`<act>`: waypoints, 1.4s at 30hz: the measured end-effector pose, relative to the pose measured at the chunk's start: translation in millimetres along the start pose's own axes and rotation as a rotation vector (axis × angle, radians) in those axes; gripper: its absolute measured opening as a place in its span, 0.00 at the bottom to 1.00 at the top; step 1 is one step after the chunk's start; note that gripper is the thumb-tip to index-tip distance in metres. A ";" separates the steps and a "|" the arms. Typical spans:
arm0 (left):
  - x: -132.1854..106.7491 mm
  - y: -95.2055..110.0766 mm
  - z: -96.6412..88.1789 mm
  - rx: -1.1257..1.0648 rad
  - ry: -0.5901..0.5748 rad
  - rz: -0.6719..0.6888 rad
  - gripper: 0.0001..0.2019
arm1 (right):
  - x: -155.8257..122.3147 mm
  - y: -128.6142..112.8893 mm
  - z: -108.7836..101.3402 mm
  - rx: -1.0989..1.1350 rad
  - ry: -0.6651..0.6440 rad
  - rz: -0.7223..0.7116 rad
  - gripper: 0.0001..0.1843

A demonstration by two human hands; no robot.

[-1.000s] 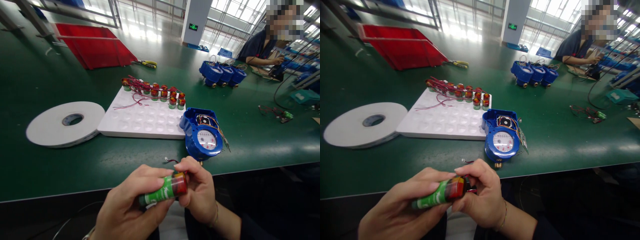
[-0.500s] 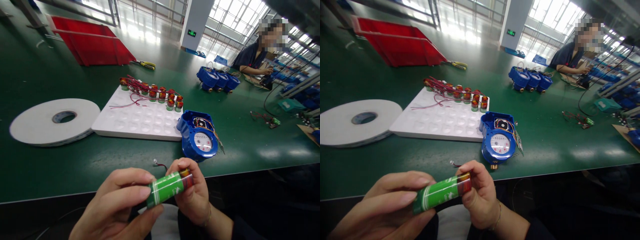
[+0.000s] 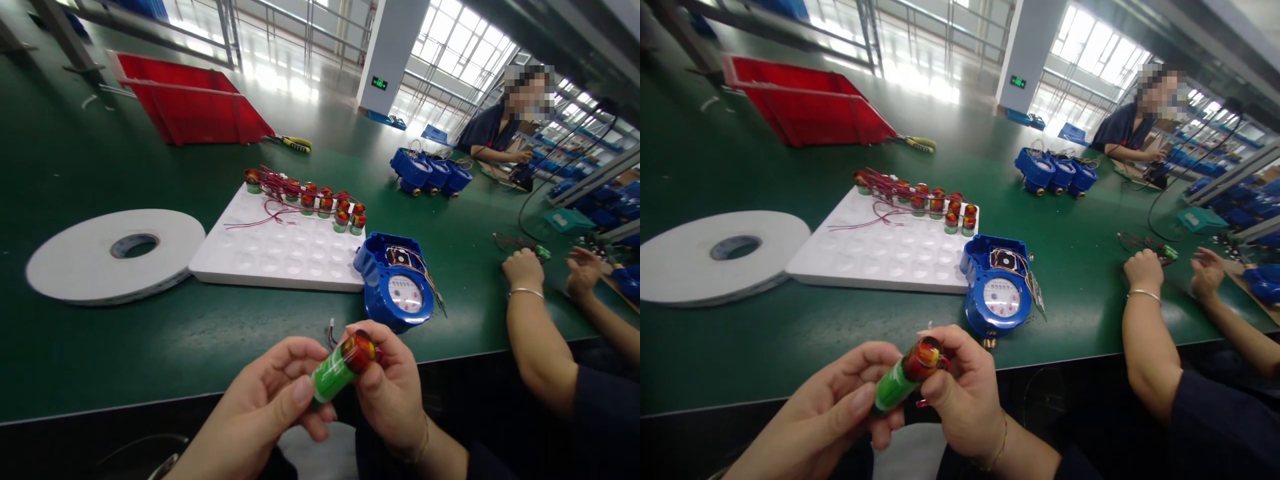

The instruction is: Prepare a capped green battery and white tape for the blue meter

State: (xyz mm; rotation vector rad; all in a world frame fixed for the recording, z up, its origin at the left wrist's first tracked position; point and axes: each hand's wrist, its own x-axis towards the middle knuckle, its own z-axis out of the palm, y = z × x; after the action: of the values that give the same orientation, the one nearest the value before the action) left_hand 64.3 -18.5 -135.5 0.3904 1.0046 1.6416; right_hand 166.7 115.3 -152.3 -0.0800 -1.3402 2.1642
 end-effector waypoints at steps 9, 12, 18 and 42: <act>-1.1 11.1 12.2 -0.076 0.118 -0.032 0.15 | 3.9 -14.1 13.0 -0.345 -0.015 -0.143 0.16; -1.8 14.4 16.7 -0.092 0.222 -0.008 0.16 | 1.3 -15.1 12.6 -0.644 0.080 -0.353 0.15; 0.2 18.6 21.1 -0.070 0.361 0.093 0.16 | 6.4 -18.7 23.9 -0.925 0.239 -1.006 0.03; -27.9 82.8 -43.3 1.433 0.402 0.272 0.17 | 11.3 5.6 1.6 -0.741 -0.082 -0.778 0.15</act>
State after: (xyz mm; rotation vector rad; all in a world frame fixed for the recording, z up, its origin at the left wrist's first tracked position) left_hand -9.3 -63.4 -89.9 1.1806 2.4428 0.9505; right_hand 154.3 117.9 -153.4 0.2132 -1.7753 0.9881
